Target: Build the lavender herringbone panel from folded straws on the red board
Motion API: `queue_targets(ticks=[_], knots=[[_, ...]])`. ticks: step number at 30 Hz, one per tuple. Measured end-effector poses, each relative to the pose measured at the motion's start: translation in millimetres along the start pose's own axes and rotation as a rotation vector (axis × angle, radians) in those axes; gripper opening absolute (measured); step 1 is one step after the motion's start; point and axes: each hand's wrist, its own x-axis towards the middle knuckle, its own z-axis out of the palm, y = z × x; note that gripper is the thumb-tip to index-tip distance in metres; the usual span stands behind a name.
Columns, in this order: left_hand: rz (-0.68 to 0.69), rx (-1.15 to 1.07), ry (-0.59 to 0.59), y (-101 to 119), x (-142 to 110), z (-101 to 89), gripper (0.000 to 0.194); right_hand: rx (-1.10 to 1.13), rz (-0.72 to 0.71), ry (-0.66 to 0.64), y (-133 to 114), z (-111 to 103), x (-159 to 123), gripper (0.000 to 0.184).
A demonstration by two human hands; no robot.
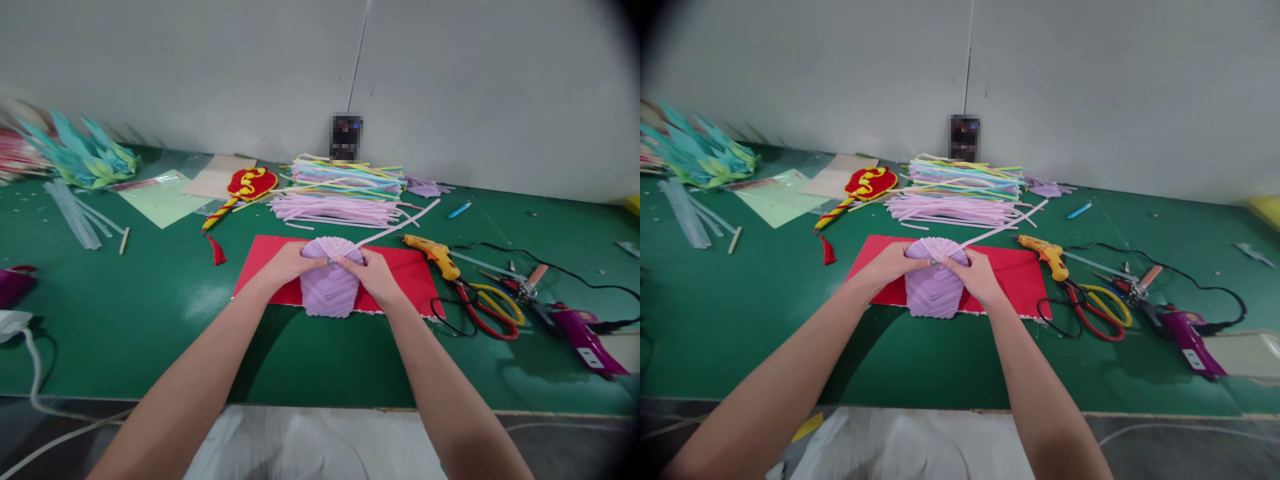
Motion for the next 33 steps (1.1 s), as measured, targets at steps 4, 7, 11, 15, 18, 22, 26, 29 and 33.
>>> queue_targets(ticks=[4,7,11,15,18,22,26,29,33], knots=[[0.004,0.017,-0.002,-0.6,0.9,-1.1,0.045,-0.011,0.008,0.006,-1.3,0.3,-0.2,0.038],[-0.003,0.022,-0.010,-0.6,1.6,-1.6,0.045,-0.017,0.011,0.006,-1.8,0.2,-0.3,0.038],[-0.034,0.021,0.010,1.1,1.0,-0.9,0.044,-0.020,0.004,-0.003,-1.9,-0.2,-0.6,0.036],[-0.052,-0.011,0.037,2.3,0.2,0.4,0.044,0.013,-0.007,-0.034,-2.4,-1.4,-1.3,0.031],[-0.045,-0.018,0.047,2.1,0.3,0.8,0.043,0.053,-0.008,-0.062,-1.8,-2.8,-1.0,0.031],[-0.034,-0.014,0.052,1.6,0.9,1.0,0.044,0.088,-0.001,-0.072,1.2,-4.3,0.5,0.031],[-0.030,-0.002,0.058,1.4,1.2,1.0,0.045,0.090,0.002,-0.076,3.5,-4.9,1.5,0.034],[-0.030,0.017,0.067,0.9,1.4,1.2,0.043,0.076,0.018,-0.071,3.5,-5.0,1.5,0.035],[-0.030,0.029,0.067,0.3,1.6,1.4,0.041,0.062,0.024,-0.077,2.3,-5.1,1.0,0.039]])
